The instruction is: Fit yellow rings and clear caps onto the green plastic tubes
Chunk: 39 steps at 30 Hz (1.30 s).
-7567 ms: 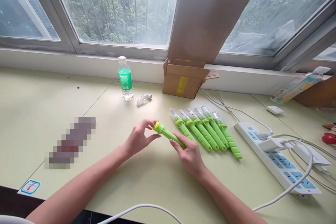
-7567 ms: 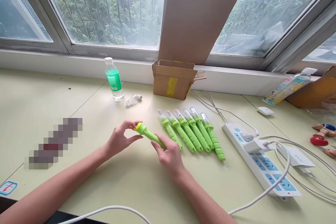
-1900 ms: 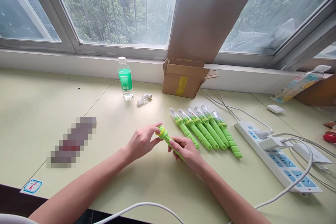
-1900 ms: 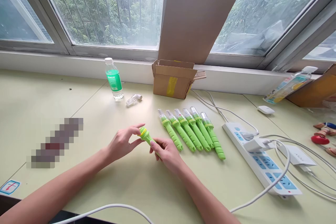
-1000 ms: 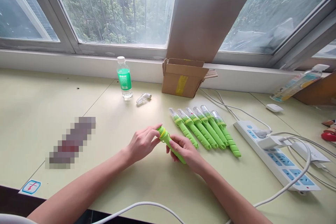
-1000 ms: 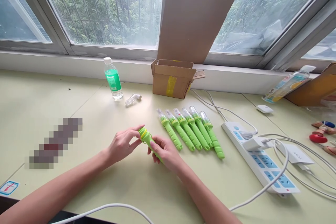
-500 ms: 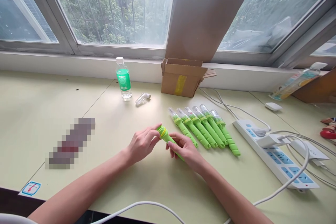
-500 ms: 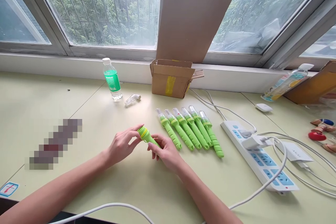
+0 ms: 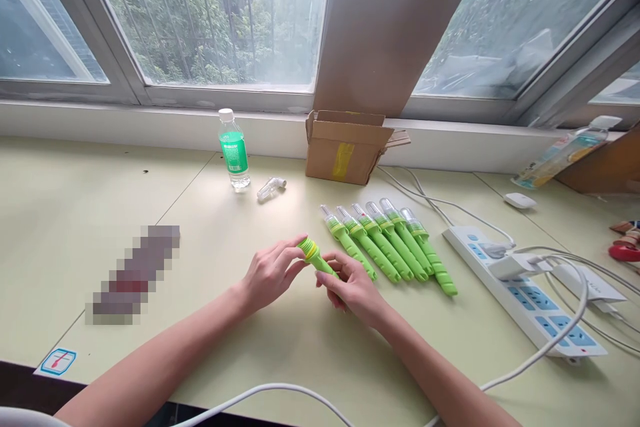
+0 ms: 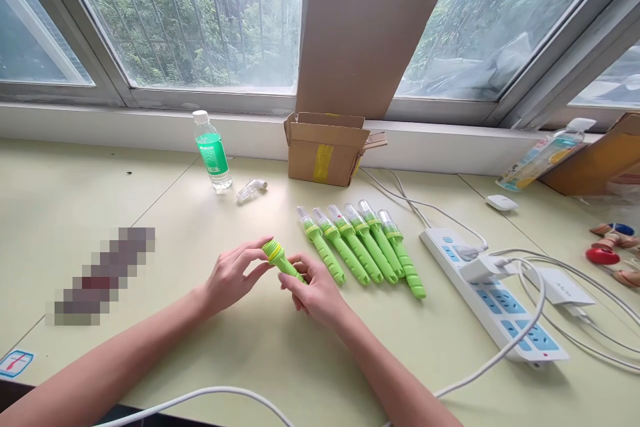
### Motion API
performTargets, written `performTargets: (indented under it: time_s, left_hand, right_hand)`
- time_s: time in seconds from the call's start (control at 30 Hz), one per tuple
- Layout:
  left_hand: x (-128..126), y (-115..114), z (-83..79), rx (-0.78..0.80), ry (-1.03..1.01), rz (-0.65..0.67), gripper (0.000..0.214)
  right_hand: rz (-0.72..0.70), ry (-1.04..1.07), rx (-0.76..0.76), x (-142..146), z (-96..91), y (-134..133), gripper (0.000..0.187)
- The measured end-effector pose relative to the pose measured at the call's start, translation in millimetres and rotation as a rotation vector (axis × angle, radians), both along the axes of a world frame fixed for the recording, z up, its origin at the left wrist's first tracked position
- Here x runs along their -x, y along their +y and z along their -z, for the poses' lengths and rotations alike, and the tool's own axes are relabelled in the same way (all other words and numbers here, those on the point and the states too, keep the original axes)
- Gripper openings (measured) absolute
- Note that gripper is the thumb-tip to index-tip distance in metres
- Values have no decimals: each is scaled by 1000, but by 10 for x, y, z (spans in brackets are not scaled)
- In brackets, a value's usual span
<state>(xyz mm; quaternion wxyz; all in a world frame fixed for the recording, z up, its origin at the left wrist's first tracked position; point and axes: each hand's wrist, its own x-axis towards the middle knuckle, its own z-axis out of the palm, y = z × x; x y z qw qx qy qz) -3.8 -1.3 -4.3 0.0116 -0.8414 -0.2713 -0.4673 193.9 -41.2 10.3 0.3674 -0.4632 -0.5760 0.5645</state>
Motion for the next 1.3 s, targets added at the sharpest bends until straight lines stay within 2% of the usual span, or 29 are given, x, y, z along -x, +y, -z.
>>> performTargets:
  time_s: [0.2, 0.4, 0.47, 0.57, 0.73, 0.9, 1.03, 1.17, 1.3]
  left_hand:
    - [-12, 4, -27, 6, 11, -30, 12]
    - [-7, 9, -24, 18, 16, 3, 11]
    - [1, 8, -28, 38, 25, 22, 16]
    - [12, 13, -18, 69, 44, 45, 26]
    - [26, 17, 12, 2, 9, 11, 17]
    - [20, 9, 3, -28, 17, 4, 17]
    - [1, 5, 4, -29, 35, -21, 24]
    - [-8, -5, 13, -42, 26, -44, 22]
    - [-5, -13, 5, -45, 18, -44, 19]
  right_hand:
    - [-58, -38, -105, -27, 16, 36, 34]
    - [-61, 54, -4, -30, 21, 16, 32]
    - [-52, 91, 38, -23, 18, 5, 27]
    - [-27, 106, 68, -11, 11, -8, 33]
    - [-33, 77, 12, -10, 7, 14, 25]
    - [-58, 26, -83, -34, -2, 44, 26]
    - [-37, 1, -45, -13, -18, 4, 27]
    - [6, -21, 13, 25, -17, -36, 32]
    - [13, -44, -47, 13, -10, -22, 28]
